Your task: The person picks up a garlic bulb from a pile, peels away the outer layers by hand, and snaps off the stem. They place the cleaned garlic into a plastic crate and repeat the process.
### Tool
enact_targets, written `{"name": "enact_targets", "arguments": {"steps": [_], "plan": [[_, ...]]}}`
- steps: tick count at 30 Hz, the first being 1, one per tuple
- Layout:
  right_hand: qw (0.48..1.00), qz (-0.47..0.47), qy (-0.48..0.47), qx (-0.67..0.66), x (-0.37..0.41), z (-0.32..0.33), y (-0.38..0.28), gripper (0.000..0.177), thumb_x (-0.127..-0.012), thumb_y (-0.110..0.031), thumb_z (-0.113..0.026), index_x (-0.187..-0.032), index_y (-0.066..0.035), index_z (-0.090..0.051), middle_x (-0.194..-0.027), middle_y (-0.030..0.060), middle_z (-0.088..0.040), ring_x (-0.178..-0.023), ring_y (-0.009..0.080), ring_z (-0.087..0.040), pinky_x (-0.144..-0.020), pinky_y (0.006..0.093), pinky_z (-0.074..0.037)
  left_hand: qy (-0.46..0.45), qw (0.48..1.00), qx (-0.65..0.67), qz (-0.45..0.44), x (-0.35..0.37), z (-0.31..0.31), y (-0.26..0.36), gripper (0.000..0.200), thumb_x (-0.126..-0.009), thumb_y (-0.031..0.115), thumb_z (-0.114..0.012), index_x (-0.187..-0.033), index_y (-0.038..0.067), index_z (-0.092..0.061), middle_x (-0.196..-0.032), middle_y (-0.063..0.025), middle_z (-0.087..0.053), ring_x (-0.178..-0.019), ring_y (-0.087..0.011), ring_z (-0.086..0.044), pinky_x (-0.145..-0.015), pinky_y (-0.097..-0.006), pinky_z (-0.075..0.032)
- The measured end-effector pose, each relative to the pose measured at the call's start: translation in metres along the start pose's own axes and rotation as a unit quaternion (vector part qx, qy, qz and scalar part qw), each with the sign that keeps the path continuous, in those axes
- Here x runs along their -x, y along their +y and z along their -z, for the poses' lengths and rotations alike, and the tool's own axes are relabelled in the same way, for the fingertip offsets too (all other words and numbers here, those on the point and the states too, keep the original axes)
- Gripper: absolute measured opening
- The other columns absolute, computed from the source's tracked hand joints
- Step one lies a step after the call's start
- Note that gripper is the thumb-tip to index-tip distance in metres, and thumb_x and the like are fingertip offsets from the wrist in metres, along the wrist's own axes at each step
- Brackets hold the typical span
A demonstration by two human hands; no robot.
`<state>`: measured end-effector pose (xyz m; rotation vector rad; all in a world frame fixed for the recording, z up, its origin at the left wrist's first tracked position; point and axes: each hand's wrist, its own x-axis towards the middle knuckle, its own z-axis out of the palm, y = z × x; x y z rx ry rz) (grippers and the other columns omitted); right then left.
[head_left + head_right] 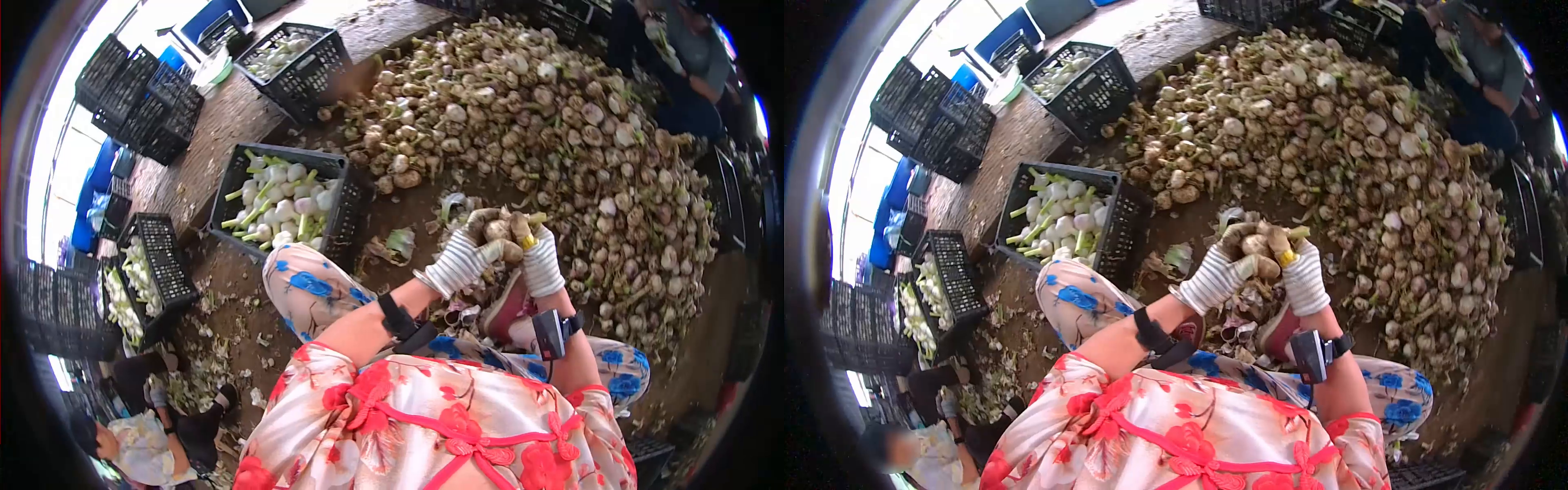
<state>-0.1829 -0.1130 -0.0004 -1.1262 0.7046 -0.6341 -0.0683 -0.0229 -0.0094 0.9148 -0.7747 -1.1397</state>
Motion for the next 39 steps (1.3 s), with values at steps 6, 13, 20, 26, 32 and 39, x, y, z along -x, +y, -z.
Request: {"name": "enact_targets", "arguments": {"steps": [6,13,20,26,32,39], "plan": [[0.999,-0.044,-0.018,0.005,0.008,0.002,0.0,0.031,-0.086,-0.033,-0.054,-0.095,-0.003,-0.058,-0.083,0.0032,-0.062,-0.065,0.0097,-0.059,-0.051,0.0204,-0.047,0.047,0.997,0.048,0.035,0.005,0.004,-0.014,0.042,-0.083,0.018,-0.06,-0.118,0.006,-0.039,-0.101,-0.0033,-0.051,-0.086,-0.0113,-0.052,-0.075,-0.0242,-0.046],[0.998,-0.052,-0.04,-0.023,0.009,0.025,0.033,0.016,-0.082,-0.011,-0.055,-0.097,-0.004,-0.059,-0.082,0.0033,-0.061,-0.067,0.0132,-0.059,-0.055,0.0239,-0.049,-0.035,0.947,0.251,0.2,0.0,0.009,-0.002,0.064,-0.081,0.052,-0.049,-0.116,-0.002,-0.048,-0.112,-0.0091,-0.055,-0.096,-0.0154,-0.055,-0.08,-0.0281,-0.047],[0.959,-0.116,-0.021,-0.257,0.012,-0.01,-0.002,0.02,-0.084,-0.02,-0.055,-0.098,-0.006,-0.058,-0.09,0.003,-0.061,-0.082,0.015,-0.059,-0.072,0.0268,-0.048,0.034,0.985,0.099,0.138,0.001,0.016,-0.004,0.057,-0.085,0.047,-0.048,-0.125,0.008,-0.04,-0.116,-0.0046,-0.051,-0.097,-0.0153,-0.053,-0.082,-0.0295,-0.045],[0.995,-0.021,0.025,-0.097,0.007,0.002,0.024,0.032,-0.085,-0.029,-0.056,-0.1,-0.001,-0.059,-0.091,0.0014,-0.06,-0.08,0.0082,-0.055,-0.071,0.0224,-0.045,0.049,0.998,-0.025,0.024,0.006,0.009,-0.003,0.045,-0.086,0.032,-0.054,-0.12,0.005,-0.042,-0.11,-0.004,-0.052,-0.098,-0.0114,-0.049,-0.085,-0.0252,-0.042],[0.998,0.025,0.047,0.036,0.016,-0.002,0.003,0.026,-0.083,-0.024,-0.06,-0.094,0.0,-0.06,-0.083,0.0013,-0.061,-0.075,0.0056,-0.053,-0.068,0.0203,-0.045,-0.017,0.999,-0.035,0.021,0.008,0.005,-0.002,0.041,-0.083,0.017,-0.06,-0.118,0.003,-0.043,-0.107,-0.0052,-0.053,-0.091,-0.0108,-0.053,-0.079,-0.0246,-0.046],[0.994,-0.016,-0.057,-0.089,0.018,0.014,0.019,0.022,-0.085,-0.017,-0.058,-0.1,0.0,-0.058,-0.088,0.001,-0.06,-0.076,0.0062,-0.054,-0.069,0.0202,-0.046,0.006,0.995,0.031,0.094,0.003,0.016,-0.011,0.045,-0.085,0.022,-0.054,-0.121,0.001,-0.037,-0.092,-0.0031,-0.057,-0.082,-0.0113,-0.056,-0.071,-0.024,-0.048]]}}
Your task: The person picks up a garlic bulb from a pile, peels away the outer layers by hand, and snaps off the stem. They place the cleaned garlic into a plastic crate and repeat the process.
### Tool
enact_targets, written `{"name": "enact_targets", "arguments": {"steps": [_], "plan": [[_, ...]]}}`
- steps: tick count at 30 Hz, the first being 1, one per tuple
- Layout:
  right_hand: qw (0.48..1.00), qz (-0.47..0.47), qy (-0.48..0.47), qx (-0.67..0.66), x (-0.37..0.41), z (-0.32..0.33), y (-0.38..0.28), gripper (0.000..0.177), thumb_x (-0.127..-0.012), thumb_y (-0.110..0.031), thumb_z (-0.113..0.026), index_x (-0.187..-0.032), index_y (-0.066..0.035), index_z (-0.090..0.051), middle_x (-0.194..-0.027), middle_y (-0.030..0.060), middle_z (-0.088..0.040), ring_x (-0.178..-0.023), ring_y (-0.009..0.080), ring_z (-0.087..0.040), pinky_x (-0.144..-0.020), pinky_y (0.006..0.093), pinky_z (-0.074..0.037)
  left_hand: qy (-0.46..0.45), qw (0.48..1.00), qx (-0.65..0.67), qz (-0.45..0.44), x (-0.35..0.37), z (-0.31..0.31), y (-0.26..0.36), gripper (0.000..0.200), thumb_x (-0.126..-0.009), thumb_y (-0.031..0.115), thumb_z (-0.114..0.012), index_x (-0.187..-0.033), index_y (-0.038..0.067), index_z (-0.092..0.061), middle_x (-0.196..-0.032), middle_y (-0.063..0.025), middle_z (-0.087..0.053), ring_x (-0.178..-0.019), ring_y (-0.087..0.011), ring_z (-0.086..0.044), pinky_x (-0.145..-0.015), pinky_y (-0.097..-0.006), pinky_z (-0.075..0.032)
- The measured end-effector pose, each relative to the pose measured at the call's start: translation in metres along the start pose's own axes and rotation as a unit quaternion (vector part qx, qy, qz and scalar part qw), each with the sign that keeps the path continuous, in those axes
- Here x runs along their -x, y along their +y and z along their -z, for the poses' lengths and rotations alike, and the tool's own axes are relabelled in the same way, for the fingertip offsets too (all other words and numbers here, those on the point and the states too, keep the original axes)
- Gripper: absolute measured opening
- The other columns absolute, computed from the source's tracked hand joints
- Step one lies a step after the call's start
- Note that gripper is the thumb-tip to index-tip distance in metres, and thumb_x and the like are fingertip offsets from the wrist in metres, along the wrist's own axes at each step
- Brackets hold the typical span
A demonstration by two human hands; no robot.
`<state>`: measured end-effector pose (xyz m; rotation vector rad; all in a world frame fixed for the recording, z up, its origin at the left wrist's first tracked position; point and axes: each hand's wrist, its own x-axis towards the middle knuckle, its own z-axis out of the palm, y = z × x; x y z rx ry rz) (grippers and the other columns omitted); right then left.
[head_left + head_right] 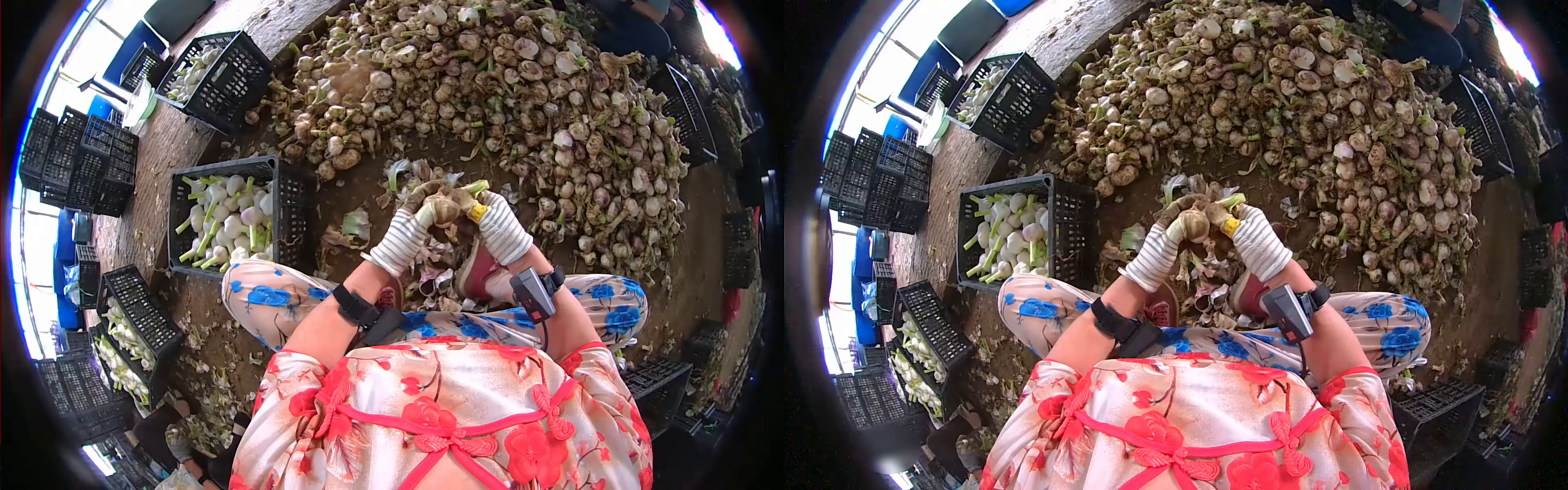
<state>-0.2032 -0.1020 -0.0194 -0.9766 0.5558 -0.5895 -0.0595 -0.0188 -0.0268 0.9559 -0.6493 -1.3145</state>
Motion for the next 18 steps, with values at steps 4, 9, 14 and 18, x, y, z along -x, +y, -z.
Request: {"name": "enact_targets", "arguments": {"steps": [4,9,14,18], "plan": [[0.998,-0.048,0.03,-0.029,0.0,-0.015,-0.007,0.023,-0.084,-0.02,-0.059,-0.1,-0.003,-0.058,-0.084,0.0005,-0.06,-0.07,0.0062,-0.055,-0.061,0.0201,-0.047,-0.047,0.971,0.175,0.157,-0.005,0.008,0.012,0.051,-0.085,0.03,-0.052,-0.126,0.007,-0.033,-0.094,-0.003,-0.057,-0.077,-0.0134,-0.058,-0.064,-0.0263,-0.051],[0.985,-0.106,0.047,-0.126,-0.019,-0.003,0.016,0.022,-0.083,-0.012,-0.057,-0.103,-0.002,-0.056,-0.091,0.0029,-0.059,-0.076,0.0102,-0.057,-0.068,0.0241,-0.05,0.07,0.995,-0.036,-0.067,0.003,-0.012,0.005,0.064,-0.072,0.0,-0.064,-0.126,0.01,-0.031,-0.105,-0.0115,-0.052,-0.08,-0.0172,-0.059,-0.064,-0.0293,-0.052],[0.988,0.027,0.009,0.155,-0.018,-0.012,0.006,0.018,-0.082,-0.01,-0.059,-0.096,0.0,-0.059,-0.082,0.002,-0.061,-0.071,0.006,-0.051,-0.061,0.0218,-0.045,0.12,0.992,0.021,-0.029,-0.002,0.002,0.016,0.036,-0.077,0.013,-0.059,-0.109,0.003,-0.049,-0.089,-0.0083,-0.057,-0.076,-0.016,-0.057,-0.066,-0.0276,-0.05],[0.958,0.14,0.006,0.251,-0.015,-0.022,-0.007,0.017,-0.081,-0.006,-0.058,-0.098,-0.001,-0.059,-0.085,-0.0002,-0.059,-0.074,0.0057,-0.048,-0.066,0.0214,-0.043,0.025,0.935,0.303,0.184,-0.004,-0.005,0.039,0.053,-0.081,0.053,-0.04,-0.099,0.006,-0.056,-0.06,-0.0058,-0.054,-0.033,-0.0128,-0.033,-0.028,-0.0245,-0.026]]}}
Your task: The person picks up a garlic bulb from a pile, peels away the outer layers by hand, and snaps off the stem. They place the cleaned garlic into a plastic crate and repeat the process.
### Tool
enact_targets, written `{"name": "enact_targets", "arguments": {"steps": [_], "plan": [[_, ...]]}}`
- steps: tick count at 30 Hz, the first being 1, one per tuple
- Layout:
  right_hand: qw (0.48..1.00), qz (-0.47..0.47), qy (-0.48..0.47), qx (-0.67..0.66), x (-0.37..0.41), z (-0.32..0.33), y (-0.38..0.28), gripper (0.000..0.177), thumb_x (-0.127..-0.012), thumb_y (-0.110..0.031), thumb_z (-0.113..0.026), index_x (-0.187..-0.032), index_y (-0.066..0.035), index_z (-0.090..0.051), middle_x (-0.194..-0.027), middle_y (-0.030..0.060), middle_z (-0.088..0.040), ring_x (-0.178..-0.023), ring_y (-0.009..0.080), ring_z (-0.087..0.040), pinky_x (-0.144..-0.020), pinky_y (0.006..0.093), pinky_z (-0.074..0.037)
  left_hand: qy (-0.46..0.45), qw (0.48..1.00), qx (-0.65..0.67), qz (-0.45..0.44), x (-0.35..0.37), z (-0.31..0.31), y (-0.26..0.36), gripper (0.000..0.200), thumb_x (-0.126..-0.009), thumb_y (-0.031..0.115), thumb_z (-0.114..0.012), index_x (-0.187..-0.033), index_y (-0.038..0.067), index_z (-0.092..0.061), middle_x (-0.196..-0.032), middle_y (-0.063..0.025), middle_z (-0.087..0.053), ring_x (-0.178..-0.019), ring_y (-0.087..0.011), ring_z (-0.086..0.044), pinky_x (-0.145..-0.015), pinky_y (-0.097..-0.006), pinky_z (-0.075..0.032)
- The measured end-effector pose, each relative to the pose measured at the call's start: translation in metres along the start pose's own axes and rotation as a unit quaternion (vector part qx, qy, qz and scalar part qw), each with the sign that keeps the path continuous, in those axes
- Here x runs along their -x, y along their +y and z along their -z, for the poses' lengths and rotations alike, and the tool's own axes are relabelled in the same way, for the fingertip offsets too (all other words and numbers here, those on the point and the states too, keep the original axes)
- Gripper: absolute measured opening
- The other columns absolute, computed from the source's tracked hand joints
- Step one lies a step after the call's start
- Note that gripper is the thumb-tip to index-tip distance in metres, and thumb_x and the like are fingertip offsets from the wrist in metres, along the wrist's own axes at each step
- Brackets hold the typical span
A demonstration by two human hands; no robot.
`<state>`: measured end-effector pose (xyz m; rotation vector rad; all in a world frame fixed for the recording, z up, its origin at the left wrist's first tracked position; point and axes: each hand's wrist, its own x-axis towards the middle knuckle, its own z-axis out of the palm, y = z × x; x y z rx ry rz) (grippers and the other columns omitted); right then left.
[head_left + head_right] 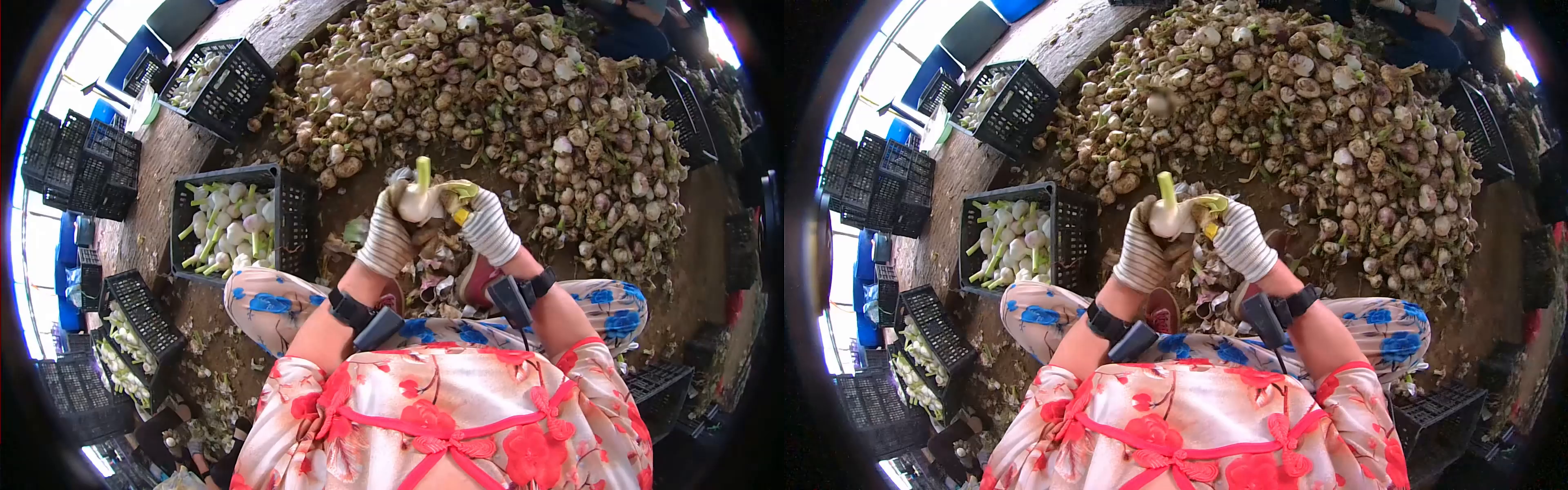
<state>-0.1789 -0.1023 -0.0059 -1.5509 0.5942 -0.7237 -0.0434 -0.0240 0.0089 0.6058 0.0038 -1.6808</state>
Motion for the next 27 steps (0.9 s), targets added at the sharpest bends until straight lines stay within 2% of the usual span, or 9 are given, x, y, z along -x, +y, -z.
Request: {"name": "enact_targets", "arguments": {"steps": [3,7,11,13,15,18,19,25,27], "plan": [[0.994,-0.031,0.027,-0.097,-0.002,-0.002,-0.001,0.014,-0.082,-0.004,-0.056,-0.095,-0.002,-0.06,-0.085,-0.0011,-0.058,-0.076,0.0059,-0.049,-0.068,0.0212,-0.043,0.036,0.99,-0.133,0.031,0.001,-0.008,0.013,0.055,-0.081,0.056,-0.04,-0.104,0.007,-0.054,-0.069,-0.0049,-0.057,-0.041,-0.0131,-0.044,-0.039,-0.0236,-0.039],[0.987,-0.046,0.093,-0.126,0.005,-0.006,0.006,0.013,-0.08,-0.001,-0.056,-0.093,-0.002,-0.058,-0.087,0.0009,-0.057,-0.077,0.009,-0.051,-0.068,0.0225,-0.044,0.065,0.95,-0.254,-0.167,0.009,-0.004,0.008,0.054,-0.076,0.034,-0.064,-0.117,0.005,-0.045,-0.092,-0.0064,-0.058,-0.073,-0.014,-0.058,-0.06,-0.0261,-0.052],[0.951,0.202,0.072,0.224,0.001,-0.015,-0.004,0.011,-0.081,-0.001,-0.054,-0.091,-0.002,-0.057,-0.088,0.0055,-0.06,-0.075,0.0137,-0.055,-0.067,0.024,-0.045,0.082,0.939,-0.281,-0.178,0.006,0.014,0.007,0.052,-0.072,0.006,-0.067,-0.118,0.005,-0.043,-0.098,-0.0059,-0.057,-0.082,-0.0137,-0.057,-0.069,-0.0255,-0.051],[0.99,-0.026,0.108,-0.083,-0.003,-0.006,0.01,0.008,-0.084,-0.005,-0.051,-0.089,-0.003,-0.057,-0.084,0.0059,-0.059,-0.068,0.0134,-0.054,-0.064,0.023,-0.046,0.046,0.944,-0.246,-0.213,0.009,0.009,0.01,0.051,-0.072,0.006,-0.067,-0.118,0.005,-0.044,-0.098,-0.0054,-0.057,-0.082,-0.0138,-0.057,-0.07,-0.0262,-0.05],[0.963,-0.211,0.168,0.03,-0.019,0.024,0.041,0.018,-0.087,-0.007,-0.049,-0.103,-0.002,-0.053,-0.083,0.0067,-0.059,-0.06,0.0094,-0.05,-0.054,0.0203,-0.046,0.003,0.945,-0.21,-0.251,0.008,0.006,0.013,0.05,-0.072,0.006,-0.066,-0.117,0.005,-0.044,-0.097,-0.0049,-0.057,-0.083,-0.0139,-0.057,-0.07,-0.0268,-0.05],[0.985,-0.07,0.029,0.155,-0.01,0.035,0.056,0.045,-0.08,-0.019,-0.061,-0.118,0.0,-0.046,-0.095,0.0108,-0.059,-0.08,0.0131,-0.055,-0.073,0.0222,-0.046,-0.017,0.939,-0.267,-0.213,0.006,0.023,0.018,0.046,-0.073,0.005,-0.065,-0.115,0.003,-0.046,-0.097,-0.0059,-0.057,-0.083,-0.0145,-0.058,-0.072,-0.0281,-0.05],[0.991,-0.125,-0.005,-0.045,-0.007,0.028,0.033,0.052,-0.076,-0.021,-0.065,-0.119,0.001,-0.045,-0.099,0.0125,-0.059,-0.086,0.0143,-0.056,-0.077,0.0238,-0.045,0.017,0.937,-0.304,-0.171,0.01,0.013,0.022,0.047,-0.073,0.006,-0.065,-0.115,0.002,-0.045,-0.098,-0.0061,-0.057,-0.084,-0.0149,-0.058,-0.073,-0.0287,-0.05],[0.991,-0.078,-0.049,0.1,-0.018,0.015,-0.024,0.04,-0.076,-0.023,-0.067,-0.105,0.002,-0.055,-0.087,0.0067,-0.061,-0.076,0.0118,-0.055,-0.07,0.0238,-0.046,0.014,0.919,-0.353,-0.174,0.002,0.018,0.011,0.058,-0.071,0.008,-0.068,-0.123,0.002,-0.043,-0.106,-0.0078,-0.057,-0.089,-0.0156,-0.057,-0.077,-0.0288,-0.049],[0.984,-0.158,-0.026,-0.074,-0.023,0.024,-0.004,0.036,-0.075,-0.024,-0.068,-0.097,0.003,-0.058,-0.081,0.006,-0.061,-0.074,0.0101,-0.054,-0.068,0.0231,-0.045,0.004,0.939,-0.309,-0.153,0.005,0.018,0.012,0.061,-0.071,0.008,-0.068,-0.125,0.002,-0.041,-0.108,-0.0084,-0.056,-0.09,-0.0154,-0.057,-0.079,-0.0281,-0.049]]}}
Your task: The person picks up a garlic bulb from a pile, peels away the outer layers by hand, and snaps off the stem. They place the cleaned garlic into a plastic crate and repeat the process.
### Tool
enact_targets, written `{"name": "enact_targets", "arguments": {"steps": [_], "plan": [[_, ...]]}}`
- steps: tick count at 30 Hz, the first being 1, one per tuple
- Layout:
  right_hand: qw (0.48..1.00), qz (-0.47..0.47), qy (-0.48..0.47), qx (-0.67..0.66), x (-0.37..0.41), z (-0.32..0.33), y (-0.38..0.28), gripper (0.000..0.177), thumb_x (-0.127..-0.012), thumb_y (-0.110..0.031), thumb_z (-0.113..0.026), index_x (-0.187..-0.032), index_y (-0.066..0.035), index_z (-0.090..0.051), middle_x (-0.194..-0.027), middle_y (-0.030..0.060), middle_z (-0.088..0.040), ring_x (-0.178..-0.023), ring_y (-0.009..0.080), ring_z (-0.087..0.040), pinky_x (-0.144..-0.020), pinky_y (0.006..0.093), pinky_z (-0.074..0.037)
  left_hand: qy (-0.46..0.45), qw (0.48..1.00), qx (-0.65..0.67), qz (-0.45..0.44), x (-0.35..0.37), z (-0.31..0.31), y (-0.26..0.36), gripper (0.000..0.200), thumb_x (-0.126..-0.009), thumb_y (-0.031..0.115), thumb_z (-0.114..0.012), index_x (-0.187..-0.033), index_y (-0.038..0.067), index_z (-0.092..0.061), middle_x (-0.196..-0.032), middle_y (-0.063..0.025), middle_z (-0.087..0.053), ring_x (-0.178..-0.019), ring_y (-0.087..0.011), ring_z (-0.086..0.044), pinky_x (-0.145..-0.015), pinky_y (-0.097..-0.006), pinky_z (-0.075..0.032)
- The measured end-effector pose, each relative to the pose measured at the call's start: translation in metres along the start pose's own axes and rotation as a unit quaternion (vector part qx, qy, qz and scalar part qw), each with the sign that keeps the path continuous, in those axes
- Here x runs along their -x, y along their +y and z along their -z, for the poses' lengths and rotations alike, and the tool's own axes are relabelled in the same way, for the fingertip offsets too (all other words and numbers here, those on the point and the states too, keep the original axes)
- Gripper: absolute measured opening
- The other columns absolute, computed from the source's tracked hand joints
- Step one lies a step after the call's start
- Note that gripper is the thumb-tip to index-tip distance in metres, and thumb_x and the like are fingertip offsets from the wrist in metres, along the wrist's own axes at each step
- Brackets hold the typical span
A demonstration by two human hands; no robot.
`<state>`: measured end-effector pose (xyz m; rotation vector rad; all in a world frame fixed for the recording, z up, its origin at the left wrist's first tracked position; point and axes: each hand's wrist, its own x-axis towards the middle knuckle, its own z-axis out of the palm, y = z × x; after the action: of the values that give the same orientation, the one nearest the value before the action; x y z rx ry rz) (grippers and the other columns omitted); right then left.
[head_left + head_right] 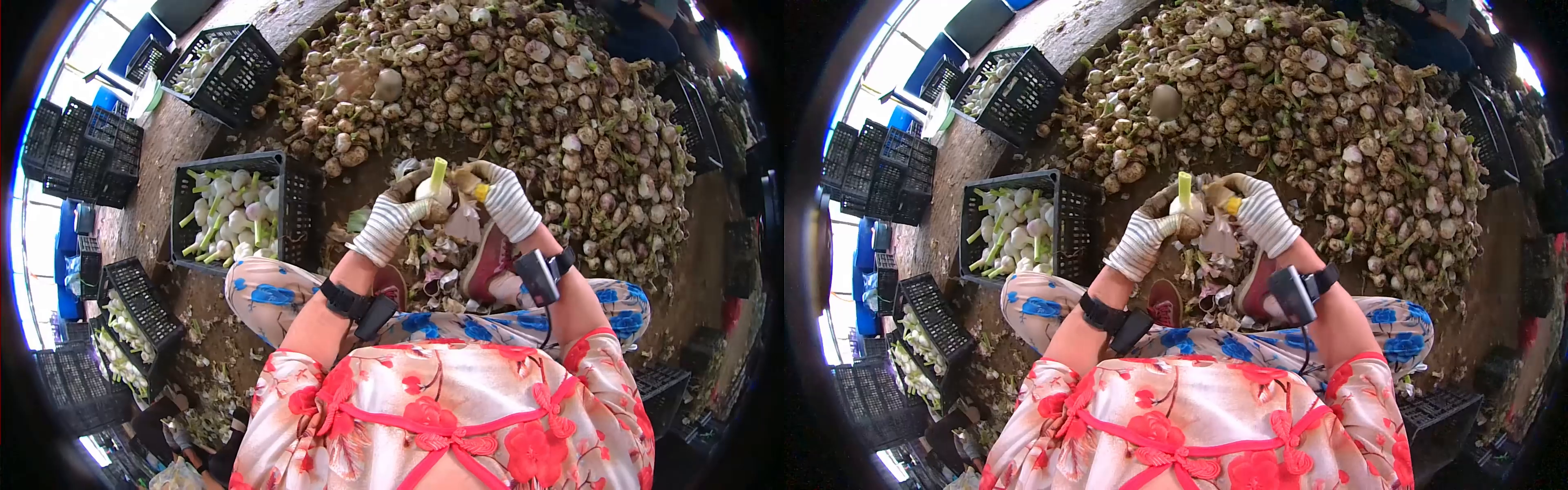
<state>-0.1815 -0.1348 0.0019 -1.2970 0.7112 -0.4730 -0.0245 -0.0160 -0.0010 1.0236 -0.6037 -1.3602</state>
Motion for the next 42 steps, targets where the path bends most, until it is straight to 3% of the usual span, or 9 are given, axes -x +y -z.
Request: {"name": "enact_targets", "arguments": {"steps": [8,11,14,18,21,25,30,36,42], "plan": [[0.939,0.117,0.044,0.32,0.006,-0.007,0.015,0.023,-0.077,-0.018,-0.063,-0.087,0.001,-0.057,-0.076,0.0102,-0.061,-0.067,0.0124,-0.054,-0.062,0.0275,-0.046,0.042,0.984,-0.173,0.0,-0.005,-0.002,-0.003,0.05,-0.071,0.007,-0.067,-0.117,0.001,-0.047,-0.101,-0.0076,-0.058,-0.081,-0.0141,-0.059,-0.073,-0.0266,-0.05],[0.999,0.01,0.036,-0.008,0.007,-0.007,0.022,0.016,-0.078,-0.012,-0.06,-0.086,0.001,-0.056,-0.076,0.0048,-0.059,-0.067,0.009,-0.05,-0.061,0.0254,-0.045,-0.014,0.998,-0.034,0.047,-0.003,0.006,-0.003,0.046,-0.075,0.008,-0.065,-0.117,0.001,-0.047,-0.1,-0.0074,-0.059,-0.083,-0.0132,-0.058,-0.073,-0.0258,-0.049],[0.999,0.029,0.023,-0.029,0.018,-0.016,0.018,0.013,-0.079,-0.009,-0.058,-0.087,0.001,-0.056,-0.076,0.0014,-0.056,-0.069,0.0067,-0.047,-0.061,0.0236,-0.044,0.044,0.999,0.006,0.023,-0.008,0.009,-0.008,0.04,-0.079,0.01,-0.062,-0.115,0.002,-0.049,-0.102,-0.0076,-0.059,-0.084,-0.0138,-0.058,-0.074,-0.0262,-0.049],[0.986,0.137,0.022,0.094,0.013,-0.031,0.028,0.014,-0.08,-0.01,-0.055,-0.086,0.003,-0.055,-0.069,0.0045,-0.056,-0.065,0.0077,-0.047,-0.058,0.0248,-0.043,0.123,0.988,0.012,-0.092,-0.012,0.009,-0.019,0.031,-0.08,0.012,-0.061,-0.109,0.0,-0.054,-0.092,-0.0071,-0.062,-0.08,-0.0132,-0.059,-0.073,-0.0251,-0.049],[0.948,0.017,0.176,0.264,-0.019,0.006,0.072,0.016,-0.077,-0.011,-0.056,-0.09,-0.001,-0.057,-0.079,0.0171,-0.062,-0.066,0.0258,-0.059,-0.06,0.033,-0.046,0.153,0.985,0.047,-0.067,-0.01,0.003,0.006,0.027,-0.079,0.013,-0.063,-0.1,-0.002,-0.058,-0.085,-0.0066,-0.061,-0.073,-0.0131,-0.058,-0.068,-0.0255,-0.049],[0.887,-0.079,-0.141,0.433,-0.005,0.037,0.095,0.036,-0.075,-0.016,-0.057,-0.109,-0.006,-0.055,-0.085,0.0227,-0.06,-0.08,0.0341,-0.06,-0.069,0.0379,-0.047,0.155,0.958,0.235,-0.046,-0.012,0.009,0.008,0.03,-0.081,0.02,-0.059,-0.104,0.001,-0.054,-0.097,-0.0129,-0.059,-0.081,-0.0225,-0.06,-0.067,-0.0352,-0.054],[0.856,-0.028,0.012,0.516,-0.006,0.004,0.039,0.03,-0.075,-0.033,-0.06,-0.083,-0.004,-0.063,-0.081,0.0171,-0.061,-0.072,0.0304,-0.06,-0.066,0.0364,-0.047,0.121,0.902,0.406,0.081,-0.025,0.036,-0.019,0.028,-0.084,0.028,-0.054,-0.1,0.004,-0.055,-0.095,-0.0091,-0.06,-0.083,-0.0234,-0.06,-0.065,-0.0373,-0.054],[0.95,0.266,0.042,0.156,-0.018,-0.043,0.018,0.014,-0.072,-0.006,-0.064,-0.083,0.001,-0.059,-0.074,0.0135,-0.06,-0.062,0.022,-0.055,-0.062,0.0308,-0.046,0.134,0.941,0.303,0.061,-0.022,0.038,-0.032,0.028,-0.089,0.024,-0.044,-0.102,0.001,-0.054,-0.097,-0.0122,-0.06,-0.089,-0.0239,-0.058,-0.08,-0.0365,-0.049],[0.983,-0.051,-0.176,-0.016,0.026,-0.045,-0.011,0.02,-0.082,-0.017,-0.058,-0.09,0.001,-0.06,-0.074,0.0051,-0.06,-0.07,0.0111,-0.056,-0.061,0.0249,-0.046,0.251,0.915,0.315,0.015,-0.026,0.063,-0.024,0.02,-0.087,0.02,-0.049,-0.095,0.004,-0.056,-0.091,-0.0095,-0.062,-0.077,-0.0207,-0.061,-0.068,-0.0324,-0.054]]}}
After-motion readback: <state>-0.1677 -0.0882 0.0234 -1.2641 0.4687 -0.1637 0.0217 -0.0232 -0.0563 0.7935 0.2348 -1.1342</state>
